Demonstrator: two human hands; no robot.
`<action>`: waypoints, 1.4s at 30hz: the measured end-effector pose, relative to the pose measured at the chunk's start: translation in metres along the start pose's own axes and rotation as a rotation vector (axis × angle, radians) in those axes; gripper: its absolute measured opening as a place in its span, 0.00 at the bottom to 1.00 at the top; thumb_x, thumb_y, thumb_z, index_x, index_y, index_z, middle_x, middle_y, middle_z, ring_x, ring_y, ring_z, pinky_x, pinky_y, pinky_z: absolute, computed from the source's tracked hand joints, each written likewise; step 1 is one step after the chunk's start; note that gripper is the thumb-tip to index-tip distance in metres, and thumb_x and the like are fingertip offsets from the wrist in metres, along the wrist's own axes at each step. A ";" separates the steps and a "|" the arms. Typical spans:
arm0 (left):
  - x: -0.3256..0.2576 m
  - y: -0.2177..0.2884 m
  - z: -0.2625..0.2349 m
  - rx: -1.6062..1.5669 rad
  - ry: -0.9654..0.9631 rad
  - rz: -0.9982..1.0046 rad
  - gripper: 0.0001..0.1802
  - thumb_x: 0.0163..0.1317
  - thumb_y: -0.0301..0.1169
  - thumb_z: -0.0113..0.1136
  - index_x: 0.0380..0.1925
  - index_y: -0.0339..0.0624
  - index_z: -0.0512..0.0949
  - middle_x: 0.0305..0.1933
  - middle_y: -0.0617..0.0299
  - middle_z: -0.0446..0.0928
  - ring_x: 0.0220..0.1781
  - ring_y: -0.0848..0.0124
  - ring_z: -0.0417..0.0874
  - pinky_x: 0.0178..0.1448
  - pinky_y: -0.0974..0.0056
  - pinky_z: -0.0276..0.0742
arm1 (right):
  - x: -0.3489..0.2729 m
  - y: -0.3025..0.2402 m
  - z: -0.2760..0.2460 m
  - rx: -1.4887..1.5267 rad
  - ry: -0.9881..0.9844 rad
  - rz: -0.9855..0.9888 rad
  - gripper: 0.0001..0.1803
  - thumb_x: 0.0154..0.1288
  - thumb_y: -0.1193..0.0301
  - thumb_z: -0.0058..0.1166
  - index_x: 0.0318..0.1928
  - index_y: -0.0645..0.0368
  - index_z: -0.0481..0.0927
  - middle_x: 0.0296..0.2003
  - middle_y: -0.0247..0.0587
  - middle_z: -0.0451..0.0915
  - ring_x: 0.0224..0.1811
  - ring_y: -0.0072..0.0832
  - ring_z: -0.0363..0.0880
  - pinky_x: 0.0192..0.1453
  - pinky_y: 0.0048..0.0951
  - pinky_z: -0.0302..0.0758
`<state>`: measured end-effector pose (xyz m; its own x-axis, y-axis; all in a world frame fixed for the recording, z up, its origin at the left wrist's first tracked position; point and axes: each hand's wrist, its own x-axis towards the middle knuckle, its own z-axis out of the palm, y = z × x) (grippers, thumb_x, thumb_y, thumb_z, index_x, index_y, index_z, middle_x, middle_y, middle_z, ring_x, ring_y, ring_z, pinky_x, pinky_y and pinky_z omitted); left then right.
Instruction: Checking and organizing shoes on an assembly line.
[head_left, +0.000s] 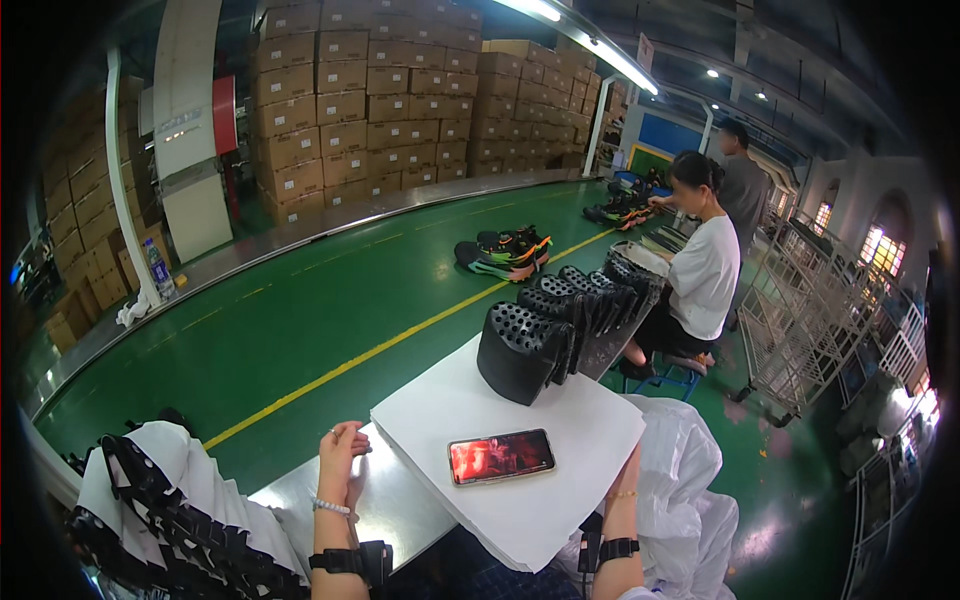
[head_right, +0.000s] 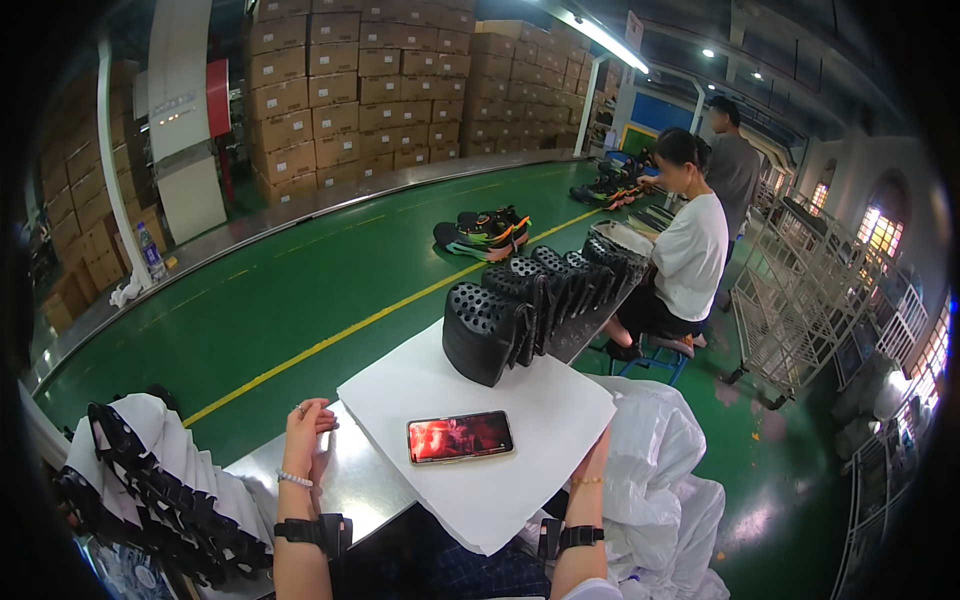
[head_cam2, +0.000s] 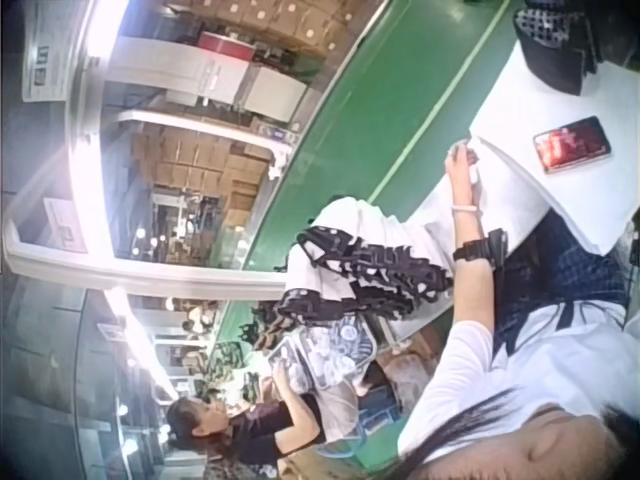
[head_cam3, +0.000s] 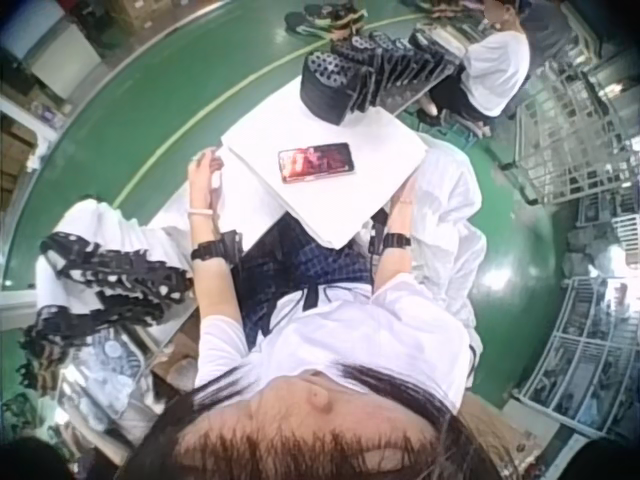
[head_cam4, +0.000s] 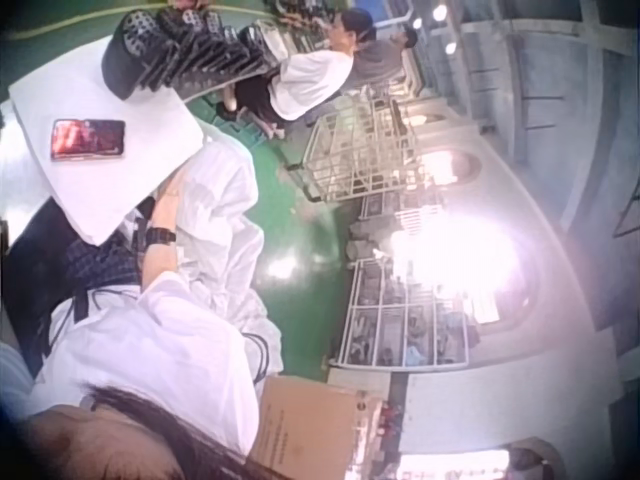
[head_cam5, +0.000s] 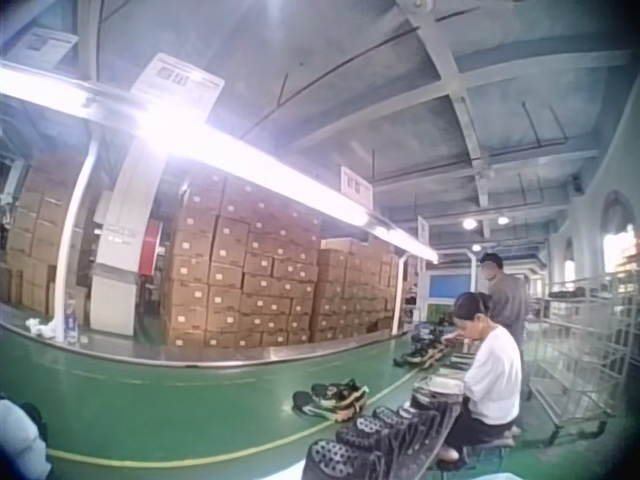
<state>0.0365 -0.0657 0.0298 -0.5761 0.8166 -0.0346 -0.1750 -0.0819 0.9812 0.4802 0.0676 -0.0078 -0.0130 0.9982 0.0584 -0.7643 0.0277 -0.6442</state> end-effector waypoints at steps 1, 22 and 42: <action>-0.001 -0.002 0.001 0.000 -0.009 0.008 0.13 0.67 0.32 0.45 0.37 0.33 0.75 0.27 0.58 0.76 0.29 0.70 0.79 0.36 0.68 0.80 | -0.003 0.000 -0.002 -0.016 0.015 0.002 0.27 0.69 0.52 0.35 0.57 0.60 0.67 0.52 0.41 0.73 0.51 0.35 0.74 0.54 0.35 0.74; 0.002 -0.003 0.001 0.030 -0.020 0.046 0.12 0.66 0.31 0.46 0.37 0.33 0.76 0.27 0.58 0.76 0.29 0.70 0.80 0.36 0.68 0.80 | -0.006 0.008 -0.001 0.114 0.012 0.028 0.27 0.70 0.53 0.33 0.58 0.60 0.66 0.53 0.43 0.72 0.52 0.35 0.74 0.53 0.35 0.75; -0.003 0.001 0.002 -0.002 -0.017 0.010 0.13 0.65 0.31 0.46 0.38 0.32 0.75 0.28 0.58 0.76 0.28 0.71 0.79 0.36 0.70 0.78 | -0.083 0.084 -0.018 0.000 -0.160 0.281 0.26 0.69 0.53 0.32 0.60 0.55 0.65 0.56 0.41 0.71 0.58 0.36 0.69 0.61 0.39 0.68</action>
<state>0.0400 -0.0672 0.0310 -0.5645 0.8251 -0.0215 -0.1708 -0.0912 0.9811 0.4285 -0.0121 -0.0805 -0.3248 0.9458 -0.0027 -0.7165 -0.2479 -0.6521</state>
